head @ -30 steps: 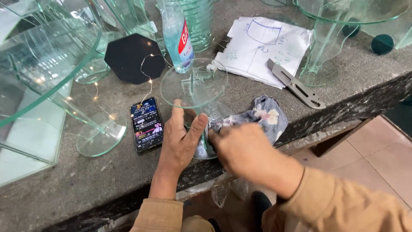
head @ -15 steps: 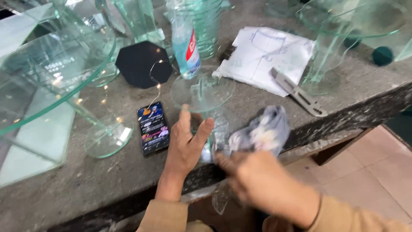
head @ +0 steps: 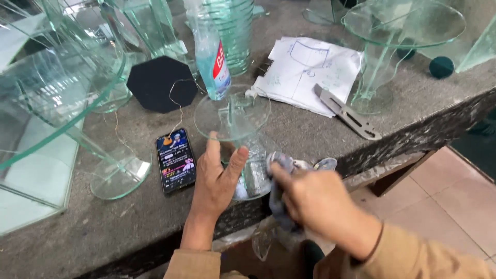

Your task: Scraping glue residue from glass cake stands using a utility blade and wiping them clean with a cloth.

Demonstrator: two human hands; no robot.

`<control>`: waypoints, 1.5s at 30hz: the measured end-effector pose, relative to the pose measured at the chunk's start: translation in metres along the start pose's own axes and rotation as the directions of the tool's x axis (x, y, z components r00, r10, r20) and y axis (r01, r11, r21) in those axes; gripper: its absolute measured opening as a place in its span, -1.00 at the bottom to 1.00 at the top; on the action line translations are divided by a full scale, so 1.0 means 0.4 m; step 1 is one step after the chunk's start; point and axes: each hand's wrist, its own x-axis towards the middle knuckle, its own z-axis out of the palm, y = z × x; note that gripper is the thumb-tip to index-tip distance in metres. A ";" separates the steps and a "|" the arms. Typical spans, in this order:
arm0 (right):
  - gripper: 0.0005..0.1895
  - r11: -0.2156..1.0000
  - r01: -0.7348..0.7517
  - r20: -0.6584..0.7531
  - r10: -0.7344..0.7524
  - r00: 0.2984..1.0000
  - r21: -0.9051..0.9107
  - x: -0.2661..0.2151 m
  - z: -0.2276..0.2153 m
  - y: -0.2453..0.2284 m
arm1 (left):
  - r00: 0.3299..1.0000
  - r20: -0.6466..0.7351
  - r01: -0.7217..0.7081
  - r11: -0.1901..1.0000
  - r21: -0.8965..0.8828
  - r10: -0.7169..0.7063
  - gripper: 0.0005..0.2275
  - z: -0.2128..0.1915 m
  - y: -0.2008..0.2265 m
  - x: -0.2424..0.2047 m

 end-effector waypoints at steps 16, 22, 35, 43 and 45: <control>-0.44 0.938 0.084 -0.280 0.015 0.960 0.338 -0.041 0.051 0.058 | 0.985 -0.115 -0.150 0.969 -0.196 0.129 -0.49 -0.007 -0.002 -0.010; -0.62 0.909 -0.025 -0.325 0.173 0.930 0.415 -0.046 0.035 0.077 | 0.977 -0.143 -0.174 0.979 -0.105 0.158 -0.57 -0.023 0.010 -0.002; -0.66 0.838 -0.116 -0.226 0.272 0.935 0.533 -0.077 0.002 0.070 | 0.979 -0.023 -0.203 0.979 0.027 0.204 -0.22 -0.030 0.046 0.043; -0.75 0.776 -0.237 -0.101 0.360 0.927 0.585 -0.111 -0.047 0.056 | 0.988 0.018 -0.152 0.985 -0.083 0.154 -0.44 -0.007 0.043 0.066; -0.72 0.704 -0.203 -0.171 0.423 0.890 0.680 -0.138 -0.024 0.071 | 0.974 -0.157 -0.176 0.982 -0.063 0.164 -0.41 0.023 0.029 0.082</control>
